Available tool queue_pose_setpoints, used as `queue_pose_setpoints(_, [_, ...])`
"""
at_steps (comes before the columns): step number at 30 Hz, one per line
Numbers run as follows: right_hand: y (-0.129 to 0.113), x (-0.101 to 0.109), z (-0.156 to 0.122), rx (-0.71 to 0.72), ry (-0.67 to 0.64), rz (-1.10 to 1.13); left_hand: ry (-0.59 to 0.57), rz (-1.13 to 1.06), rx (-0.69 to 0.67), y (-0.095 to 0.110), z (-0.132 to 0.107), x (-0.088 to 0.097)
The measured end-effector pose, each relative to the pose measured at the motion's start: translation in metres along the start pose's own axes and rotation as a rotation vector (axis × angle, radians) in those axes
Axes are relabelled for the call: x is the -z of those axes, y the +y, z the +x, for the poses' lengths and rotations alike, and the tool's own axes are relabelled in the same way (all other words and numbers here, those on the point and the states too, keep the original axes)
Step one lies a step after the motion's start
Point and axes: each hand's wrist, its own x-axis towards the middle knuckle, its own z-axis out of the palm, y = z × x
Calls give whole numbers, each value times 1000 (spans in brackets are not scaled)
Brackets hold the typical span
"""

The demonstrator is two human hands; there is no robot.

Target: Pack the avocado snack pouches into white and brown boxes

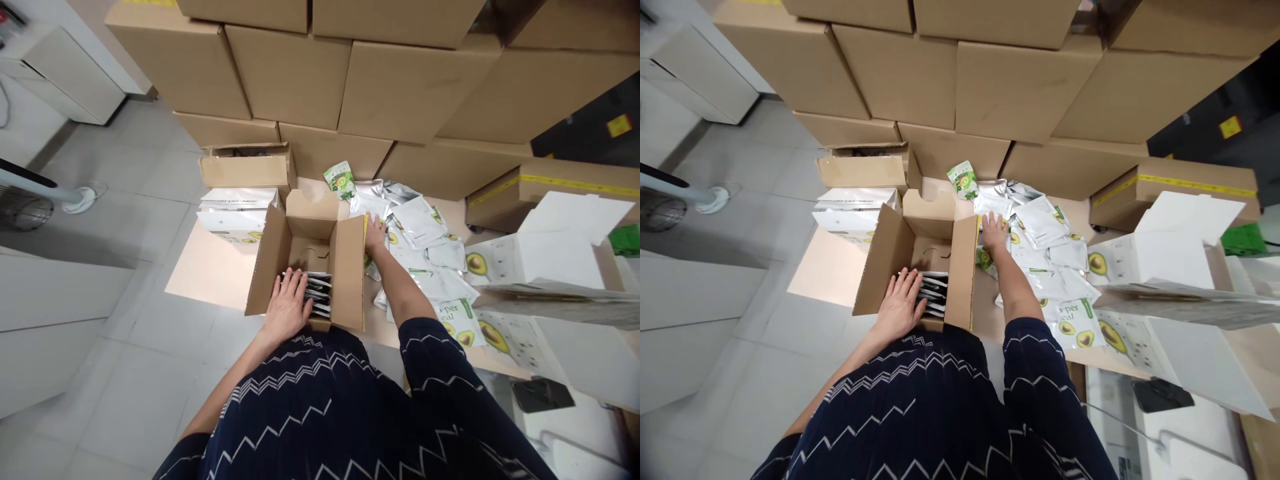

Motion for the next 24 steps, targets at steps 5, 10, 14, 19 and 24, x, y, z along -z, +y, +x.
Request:
queue_pose_setpoints(5, [16, 8, -25, 56, 162, 78, 23, -9, -7, -1, -1, -1])
queue_pose_setpoints(10, [45, 69, -45, -130, 462, 309, 25, -18, -12, -2, -1, -3])
queue_pose_setpoints(14, [50, 151, -88, -15, 815, 582, 22, -25, -14, -1, 0, -3])
queue_pose_setpoints(19, [8, 218, -150, 400, 753, 795, 11, -24, -13, 0, 0, -1])
queue_pose_setpoints(24, [-68, 205, -146, 666, 142, 461, 17, -17, -14, 1, 0, 0])
